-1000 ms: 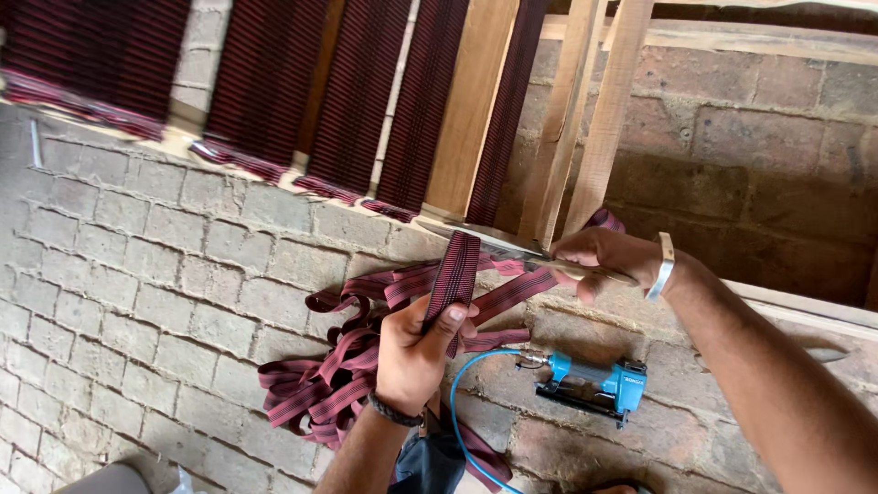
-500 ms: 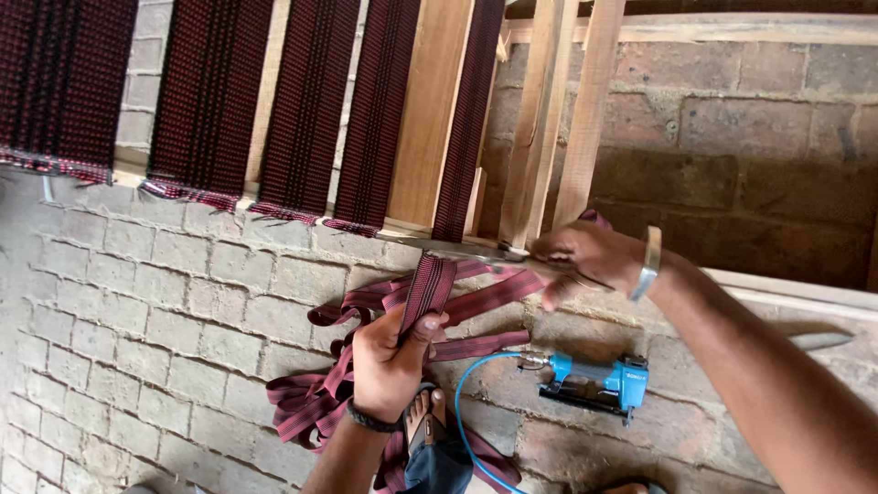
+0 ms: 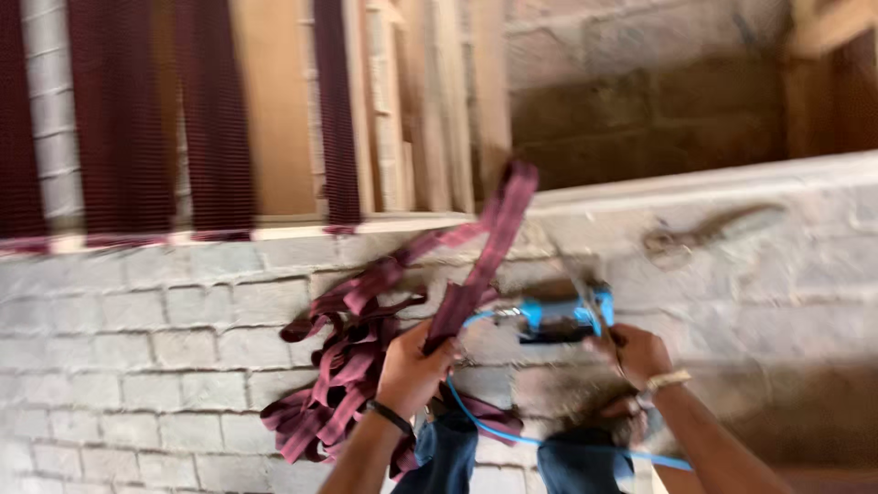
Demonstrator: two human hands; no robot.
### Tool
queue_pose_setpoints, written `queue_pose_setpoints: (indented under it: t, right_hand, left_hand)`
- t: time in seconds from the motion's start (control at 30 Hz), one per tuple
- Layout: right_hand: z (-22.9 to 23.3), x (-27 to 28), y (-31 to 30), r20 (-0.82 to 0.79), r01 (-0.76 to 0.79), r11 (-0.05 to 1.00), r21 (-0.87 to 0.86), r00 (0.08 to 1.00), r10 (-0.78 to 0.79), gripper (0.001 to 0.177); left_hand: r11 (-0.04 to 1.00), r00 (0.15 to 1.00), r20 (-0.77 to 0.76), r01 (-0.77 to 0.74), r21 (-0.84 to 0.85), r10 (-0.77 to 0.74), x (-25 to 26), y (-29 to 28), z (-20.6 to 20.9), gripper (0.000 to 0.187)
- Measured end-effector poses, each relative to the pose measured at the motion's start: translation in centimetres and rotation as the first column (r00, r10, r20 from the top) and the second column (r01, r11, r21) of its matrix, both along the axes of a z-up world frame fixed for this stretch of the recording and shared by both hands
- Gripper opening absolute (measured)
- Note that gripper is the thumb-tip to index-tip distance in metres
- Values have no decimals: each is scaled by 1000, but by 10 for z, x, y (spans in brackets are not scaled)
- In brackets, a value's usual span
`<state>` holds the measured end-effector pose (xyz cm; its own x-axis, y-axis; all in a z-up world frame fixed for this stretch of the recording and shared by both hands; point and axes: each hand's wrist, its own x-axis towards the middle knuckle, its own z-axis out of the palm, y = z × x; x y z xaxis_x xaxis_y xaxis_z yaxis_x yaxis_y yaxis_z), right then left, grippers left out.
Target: The person sits on the floor and attaches maroon webbing strips to a wooden frame using a pneumatic staple gun. They repeatedly pull the webbing taut, staple it in place, and trim the excess with scissors.
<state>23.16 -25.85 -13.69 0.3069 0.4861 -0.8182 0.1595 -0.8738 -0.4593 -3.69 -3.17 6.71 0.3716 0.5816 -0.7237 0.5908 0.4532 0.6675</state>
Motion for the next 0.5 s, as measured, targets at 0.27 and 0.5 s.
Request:
queue_pose_setpoints:
  t: [0.27, 0.5]
  right_hand:
    - [-77, -11, -119, 376, 788, 605, 117, 528, -761, 32]
    - [-149, 24, -118, 421, 897, 354, 263, 223, -879, 20]
  left_hand:
    - [974, 981, -68, 170, -152, -182, 22, -40, -50, 26]
    - [929, 982, 186, 32, -368, 40, 5, -60, -88, 46]
